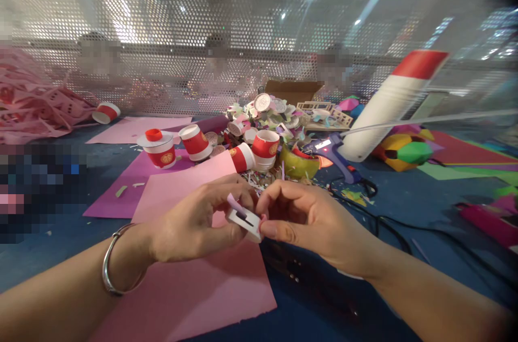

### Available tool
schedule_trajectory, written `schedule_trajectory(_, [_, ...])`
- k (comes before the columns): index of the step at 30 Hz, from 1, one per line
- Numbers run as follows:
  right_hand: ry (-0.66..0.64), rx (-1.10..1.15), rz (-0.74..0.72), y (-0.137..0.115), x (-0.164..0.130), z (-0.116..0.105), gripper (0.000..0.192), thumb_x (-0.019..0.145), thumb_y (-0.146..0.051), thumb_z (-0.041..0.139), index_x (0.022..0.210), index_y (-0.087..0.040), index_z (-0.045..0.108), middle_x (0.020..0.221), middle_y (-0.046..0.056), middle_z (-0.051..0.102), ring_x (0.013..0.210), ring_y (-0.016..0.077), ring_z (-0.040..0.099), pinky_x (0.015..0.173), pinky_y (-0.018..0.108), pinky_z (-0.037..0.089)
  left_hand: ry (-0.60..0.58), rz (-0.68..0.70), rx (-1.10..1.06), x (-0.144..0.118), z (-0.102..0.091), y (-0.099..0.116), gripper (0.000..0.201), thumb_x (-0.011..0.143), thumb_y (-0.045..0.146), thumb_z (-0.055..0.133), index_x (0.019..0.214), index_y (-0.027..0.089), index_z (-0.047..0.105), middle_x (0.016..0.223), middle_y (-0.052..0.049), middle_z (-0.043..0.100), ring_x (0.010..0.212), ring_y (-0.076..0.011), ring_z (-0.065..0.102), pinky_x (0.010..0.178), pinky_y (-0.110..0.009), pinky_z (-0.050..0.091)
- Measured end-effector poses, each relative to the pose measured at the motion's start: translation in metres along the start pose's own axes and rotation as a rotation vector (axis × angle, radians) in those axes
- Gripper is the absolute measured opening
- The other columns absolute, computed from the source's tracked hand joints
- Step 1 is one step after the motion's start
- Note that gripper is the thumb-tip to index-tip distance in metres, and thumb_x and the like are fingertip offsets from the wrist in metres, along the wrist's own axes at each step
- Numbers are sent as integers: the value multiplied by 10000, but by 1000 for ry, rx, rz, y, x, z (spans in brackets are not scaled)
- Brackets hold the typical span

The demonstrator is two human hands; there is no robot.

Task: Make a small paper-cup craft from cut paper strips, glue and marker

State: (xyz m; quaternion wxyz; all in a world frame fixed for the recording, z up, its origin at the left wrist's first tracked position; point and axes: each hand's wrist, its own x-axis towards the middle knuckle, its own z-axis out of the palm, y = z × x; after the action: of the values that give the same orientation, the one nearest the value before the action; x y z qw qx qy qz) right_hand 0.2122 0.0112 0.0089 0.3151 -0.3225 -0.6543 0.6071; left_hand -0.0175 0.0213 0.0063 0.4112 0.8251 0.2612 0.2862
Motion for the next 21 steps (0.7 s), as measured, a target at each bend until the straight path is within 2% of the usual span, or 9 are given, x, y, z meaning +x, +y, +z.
schedule_trajectory(7, [-5,-3,-4,1,1,0,253,843,-373,814,914,-184,662,835,-3,624,726,112,534,645,242,418,-17,-78,-76,-2,0,1,129,890,217,653,998,180,592,991,-55,612,882,-186,575,796,-347,495])
schedule_trajectory(14, [9,-9,-16,2,1,0,272,852,-395,804,916,-183,647,844,-5,604,739,113,524,654,242,415,11,-68,-189,-3,4,1,208,947,317,677,1037,190,539,1074,-65,606,956,-186,586,857,-362,499])
schedule_trajectory(21, [6,-117,-12,5,0,-1,311,852,-448,793,948,-188,651,826,0,603,706,120,511,615,251,401,129,-72,-42,-4,10,2,290,919,322,711,1088,208,505,1151,-75,568,1067,-213,575,912,-383,510])
